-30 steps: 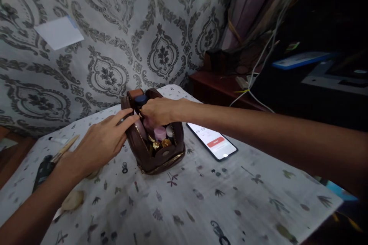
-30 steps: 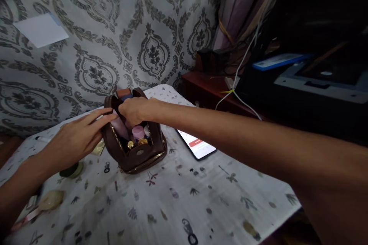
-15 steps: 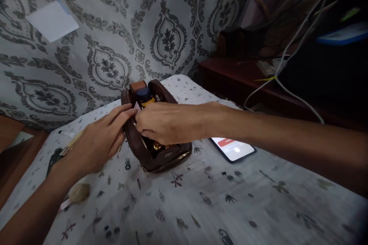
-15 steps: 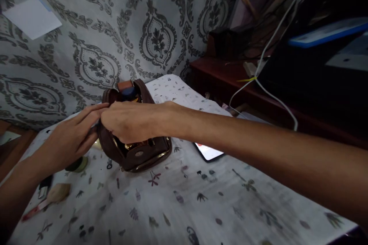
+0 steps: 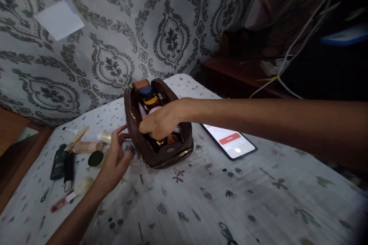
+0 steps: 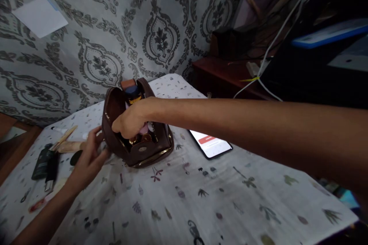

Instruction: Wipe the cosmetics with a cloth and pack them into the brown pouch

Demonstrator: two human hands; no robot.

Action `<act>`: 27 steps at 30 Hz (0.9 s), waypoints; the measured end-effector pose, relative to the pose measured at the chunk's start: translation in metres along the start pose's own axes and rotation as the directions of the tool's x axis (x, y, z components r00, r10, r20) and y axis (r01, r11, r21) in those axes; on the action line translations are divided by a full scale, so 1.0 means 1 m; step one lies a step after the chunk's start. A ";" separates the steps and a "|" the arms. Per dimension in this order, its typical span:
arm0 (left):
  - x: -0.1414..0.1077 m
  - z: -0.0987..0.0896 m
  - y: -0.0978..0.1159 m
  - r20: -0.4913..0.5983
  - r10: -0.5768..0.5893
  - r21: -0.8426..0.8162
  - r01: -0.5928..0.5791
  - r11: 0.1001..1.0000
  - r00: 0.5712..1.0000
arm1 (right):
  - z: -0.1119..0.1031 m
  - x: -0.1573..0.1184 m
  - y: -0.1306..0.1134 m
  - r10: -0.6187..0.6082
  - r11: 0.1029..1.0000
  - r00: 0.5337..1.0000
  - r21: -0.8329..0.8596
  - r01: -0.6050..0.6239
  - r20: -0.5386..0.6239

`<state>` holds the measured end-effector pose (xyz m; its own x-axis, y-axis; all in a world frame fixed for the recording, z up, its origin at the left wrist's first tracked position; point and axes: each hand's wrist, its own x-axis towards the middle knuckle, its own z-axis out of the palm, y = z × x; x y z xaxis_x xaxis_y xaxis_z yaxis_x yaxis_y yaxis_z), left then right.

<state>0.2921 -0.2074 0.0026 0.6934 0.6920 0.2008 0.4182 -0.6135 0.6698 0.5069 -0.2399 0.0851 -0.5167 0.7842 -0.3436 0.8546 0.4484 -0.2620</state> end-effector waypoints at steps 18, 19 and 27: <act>0.000 0.008 -0.009 0.026 -0.040 -0.123 0.042 0.992 0.999 | -0.005 0.001 0.012 0.020 0.978 1.000 0.208 -0.017 -0.012; 0.001 0.007 -0.009 0.027 -0.034 -0.113 0.037 0.993 0.999 | -0.006 0.001 0.012 0.042 0.974 0.999 0.223 -0.034 -0.029; 0.002 -0.001 -0.007 0.054 -0.033 -0.053 0.036 0.998 0.998 | -0.004 0.000 0.011 0.134 0.948 0.989 0.298 -0.111 -0.055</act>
<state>0.2895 -0.2012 -0.0011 0.7098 0.6904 0.1399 0.4113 -0.5674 0.7133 0.5162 -0.2336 0.0856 -0.3942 0.8597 -0.3250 0.8526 0.2100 -0.4785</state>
